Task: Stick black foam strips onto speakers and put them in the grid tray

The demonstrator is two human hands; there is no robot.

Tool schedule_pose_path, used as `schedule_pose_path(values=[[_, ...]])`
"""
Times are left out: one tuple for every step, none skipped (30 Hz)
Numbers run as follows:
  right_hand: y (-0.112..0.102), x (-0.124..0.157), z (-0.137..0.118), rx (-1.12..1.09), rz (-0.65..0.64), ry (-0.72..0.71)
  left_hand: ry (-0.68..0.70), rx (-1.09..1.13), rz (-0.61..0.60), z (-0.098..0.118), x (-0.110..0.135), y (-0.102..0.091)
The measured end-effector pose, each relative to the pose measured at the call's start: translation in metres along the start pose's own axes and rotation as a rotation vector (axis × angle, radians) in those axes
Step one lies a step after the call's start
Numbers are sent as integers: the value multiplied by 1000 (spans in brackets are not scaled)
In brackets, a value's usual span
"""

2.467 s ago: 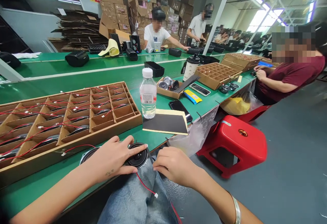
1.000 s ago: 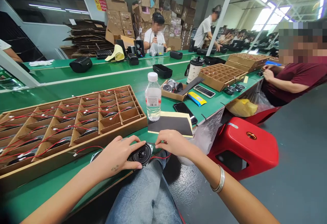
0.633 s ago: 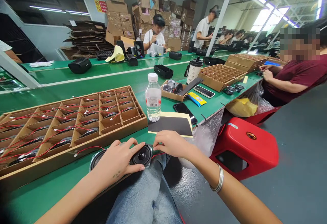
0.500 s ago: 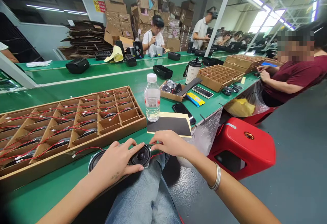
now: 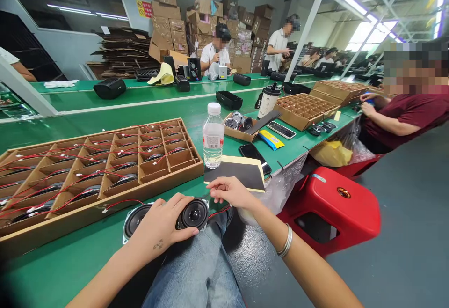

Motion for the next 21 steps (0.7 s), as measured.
schedule_pose_path(values=[[-1, -1, 1, 1, 17, -10, -2, 1, 0, 0, 0, 0], [-1, -1, 2, 4, 29, -21, -5, 0, -1, -1, 1, 1], [-1, -2, 2, 6, 37, -34, -6, -5, 0, -1, 1, 1], [-1, -2, 1, 8, 40, -48, -7, -11, 1, -1, 1, 1], [0, -2, 0, 9, 38, -64, -4, -18, 1, -1, 1, 1], [1, -2, -3, 8, 36, -81, -2, -26, -1, -1, 1, 1], [3, -2, -6, 5, 33, -99, 0, -37, -2, -1, 1, 1], [4, -1, -9, 1, 32, -117, 4, -50, -4, -1, 0, 1], [6, -1, -12, -4, 34, -133, 8, -66, -6, 0, 0, 1], [7, -1, -14, -9, 37, -149, 11, -82, -8, 0, 0, 1], [8, -1, -15, -13, 39, -162, 13, -96, -9, 0, 0, 0], [9, 0, -15, -14, 40, -174, 14, -105, -11, 0, -1, 0], [9, 1, -15, -13, 39, -184, 14, -108, -14, 0, -1, 0], [9, 2, -14, -8, 39, -194, 13, -108, -15, 0, -1, 0], [8, 4, -13, 2, 42, -205, 10, -105, -13, -1, -1, 0], [7, 6, -12, 14, 46, -218, 10, -101, -13, -1, -1, 1], [5, 8, -11, 28, 53, -231, 11, -96, -11, -1, -1, 1], [4, 11, -10, 43, 59, -244, 14, -92, -9, -1, -2, 1], [2, 14, -10, 57, 65, -256, 18, -88, -8, 0, -2, 1], [2, 16, -9, 71, 68, -265, 22, -85, -8, 0, -2, 2], [2, 19, -9, 83, 71, -272, 25, -85, -8, 1, -3, 2]])
Point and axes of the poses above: each hand's wrist, its own x-axis away from the middle knuckle, its own y-axis out of the palm, z = x × y, the point moved 8 cm from there along -x, towards the middle knuckle, and after that the axes turned 14 degrees about z, right-handed, at the moved point
